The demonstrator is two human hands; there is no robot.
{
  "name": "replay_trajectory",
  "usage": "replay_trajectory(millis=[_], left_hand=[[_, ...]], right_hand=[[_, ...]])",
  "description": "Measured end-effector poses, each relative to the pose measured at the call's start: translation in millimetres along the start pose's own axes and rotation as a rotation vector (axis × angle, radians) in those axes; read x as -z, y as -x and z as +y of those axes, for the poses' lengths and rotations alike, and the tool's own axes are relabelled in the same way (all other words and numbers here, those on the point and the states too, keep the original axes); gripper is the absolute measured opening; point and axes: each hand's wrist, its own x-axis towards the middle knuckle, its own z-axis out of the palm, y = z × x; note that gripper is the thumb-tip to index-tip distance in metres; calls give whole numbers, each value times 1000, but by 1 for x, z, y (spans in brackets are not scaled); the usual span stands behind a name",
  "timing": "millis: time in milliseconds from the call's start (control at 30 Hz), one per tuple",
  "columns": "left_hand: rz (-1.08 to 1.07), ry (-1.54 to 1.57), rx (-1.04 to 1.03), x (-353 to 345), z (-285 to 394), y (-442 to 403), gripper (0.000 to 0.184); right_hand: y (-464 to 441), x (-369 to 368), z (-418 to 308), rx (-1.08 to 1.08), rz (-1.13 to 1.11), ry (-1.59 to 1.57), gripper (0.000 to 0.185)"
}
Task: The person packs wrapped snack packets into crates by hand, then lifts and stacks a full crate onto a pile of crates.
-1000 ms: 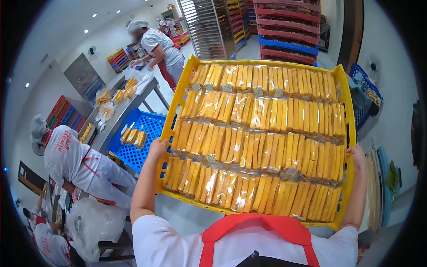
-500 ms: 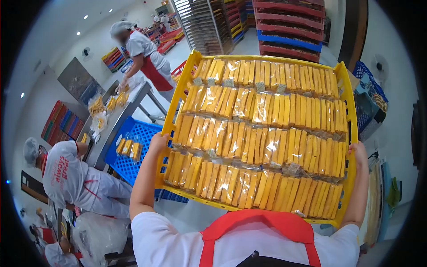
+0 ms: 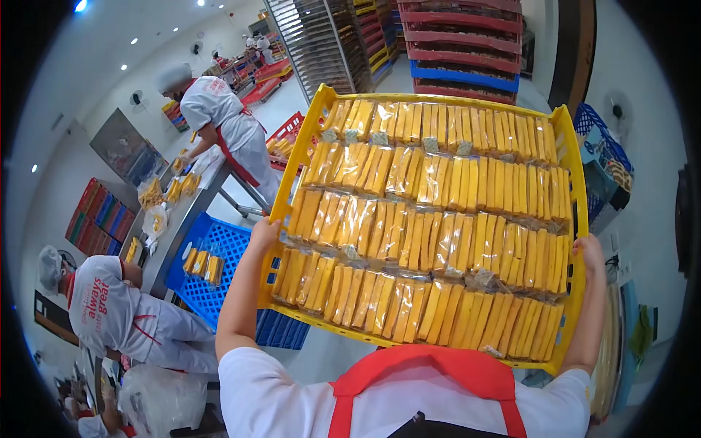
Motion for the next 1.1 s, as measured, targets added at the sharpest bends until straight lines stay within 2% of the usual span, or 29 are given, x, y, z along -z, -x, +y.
replay_trajectory(millis=[200, 300, 367, 633, 733, 833, 900, 967, 1033, 1100], left_hand=[[-31, 12, -28, -15, -25, -16, 34], [-79, 139, -50, -18, -35, -22, 33], [-61, 120, -39, -22, -40, -24, 33], [-30, 66, 37, -12, -18, -12, 35], [-67, 154, 42, -12, -19, -11, 36], [-62, 165, 44, -13, -22, -16, 35], [-23, 107, 36, -19, -33, -27, 33], [-41, 153, 20, -27, -50, -42, 31], [-113, 253, 13, -24, -51, -45, 31], [-126, 294, -56, -22, -47, -43, 30]], right_hand=[[11, -5, -17, -38, 39, 58, 6], [-1, 2, -7, -15, 9, 109, 6], [-4, 4, -1, -9, 6, 77, 6], [0, 2, -11, -38, 6, 23, 4], [10, -2, -20, -28, 10, 51, 4], [12, -4, -30, -66, 45, 105, 6], [3, 3, -20, -19, 26, 104, 10], [-13, 18, -2, 45, -79, 16, 12], [-4, 8, -20, -10, 4, 93, 15], [3, 0, -33, -57, 36, 2, 18]])
